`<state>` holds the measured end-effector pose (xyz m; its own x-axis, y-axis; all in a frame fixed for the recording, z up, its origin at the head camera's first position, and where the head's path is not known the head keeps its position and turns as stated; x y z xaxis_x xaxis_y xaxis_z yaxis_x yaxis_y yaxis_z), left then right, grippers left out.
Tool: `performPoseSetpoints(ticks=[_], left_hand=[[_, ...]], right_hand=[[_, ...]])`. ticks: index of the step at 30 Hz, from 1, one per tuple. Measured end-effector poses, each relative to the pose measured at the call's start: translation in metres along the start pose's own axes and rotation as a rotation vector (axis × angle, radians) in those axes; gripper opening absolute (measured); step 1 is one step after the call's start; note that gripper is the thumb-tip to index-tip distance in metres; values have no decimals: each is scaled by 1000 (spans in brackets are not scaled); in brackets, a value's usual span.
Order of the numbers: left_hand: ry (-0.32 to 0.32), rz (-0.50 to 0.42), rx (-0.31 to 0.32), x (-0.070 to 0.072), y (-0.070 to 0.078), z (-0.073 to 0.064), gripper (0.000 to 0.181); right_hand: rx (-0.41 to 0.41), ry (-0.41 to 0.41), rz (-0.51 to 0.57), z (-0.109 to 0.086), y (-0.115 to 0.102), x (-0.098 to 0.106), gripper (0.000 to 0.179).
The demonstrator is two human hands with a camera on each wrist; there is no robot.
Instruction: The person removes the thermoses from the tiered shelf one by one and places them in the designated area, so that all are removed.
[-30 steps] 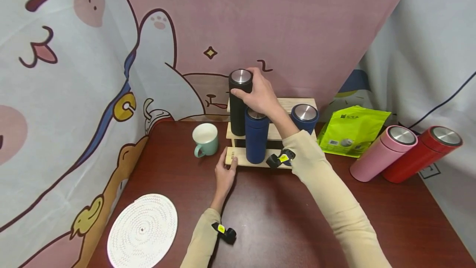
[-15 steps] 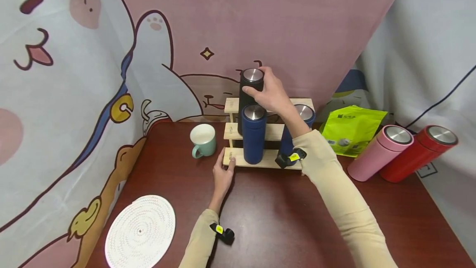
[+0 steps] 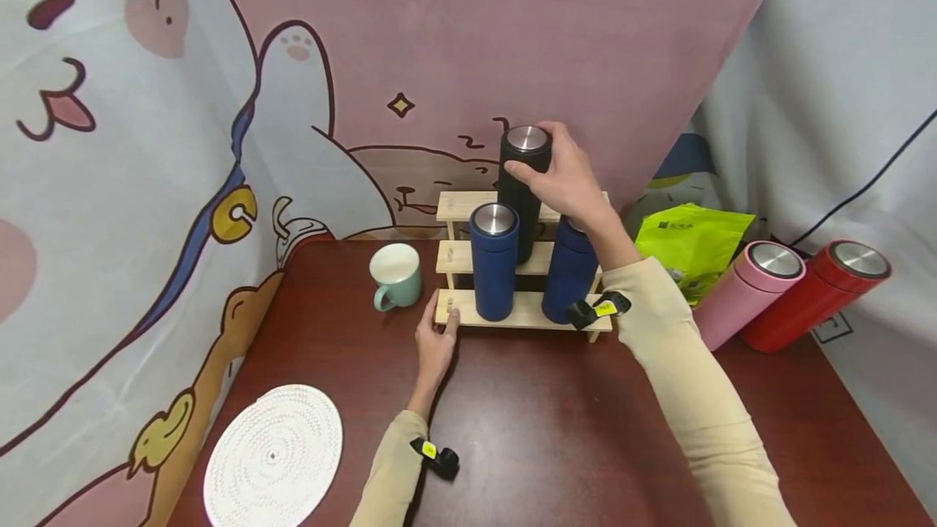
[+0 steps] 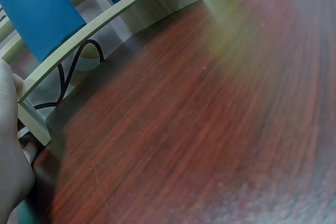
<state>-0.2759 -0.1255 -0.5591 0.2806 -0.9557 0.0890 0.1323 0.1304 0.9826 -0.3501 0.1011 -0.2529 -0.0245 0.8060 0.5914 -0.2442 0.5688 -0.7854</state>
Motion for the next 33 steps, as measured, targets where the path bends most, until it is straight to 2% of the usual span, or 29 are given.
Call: performPoseSetpoints(ticks=[3,10,12,20,33], left_hand=[[2,-3,3,0,0,0,57],[-23,21,18,4,43,-12,55],[-23,29,16,4,42,-12,55],[25,27,16,0,3,0,56],[11,38,27,0,-3,0,57]], right_hand=[[-9,9,-15,-3,4,7,78],[-19,43,-38,-11,15,24,77],[-20,53,-40,-13,19,29,77],[-38,107,-51,-21,30,49,76],[-61,166,-95,-39,46,77,80]])
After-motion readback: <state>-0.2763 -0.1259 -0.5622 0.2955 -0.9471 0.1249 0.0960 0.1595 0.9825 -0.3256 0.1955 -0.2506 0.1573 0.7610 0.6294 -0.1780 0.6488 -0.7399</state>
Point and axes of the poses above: each hand's wrist, its own z-axis towards the middle knuckle, its own x-axis out of the back of the hand, y = z × x, the point moved 10 cm from there along z, towards the middle knuckle, and after that the axes turned 2 degrees about -y, right-handed, at the moved point
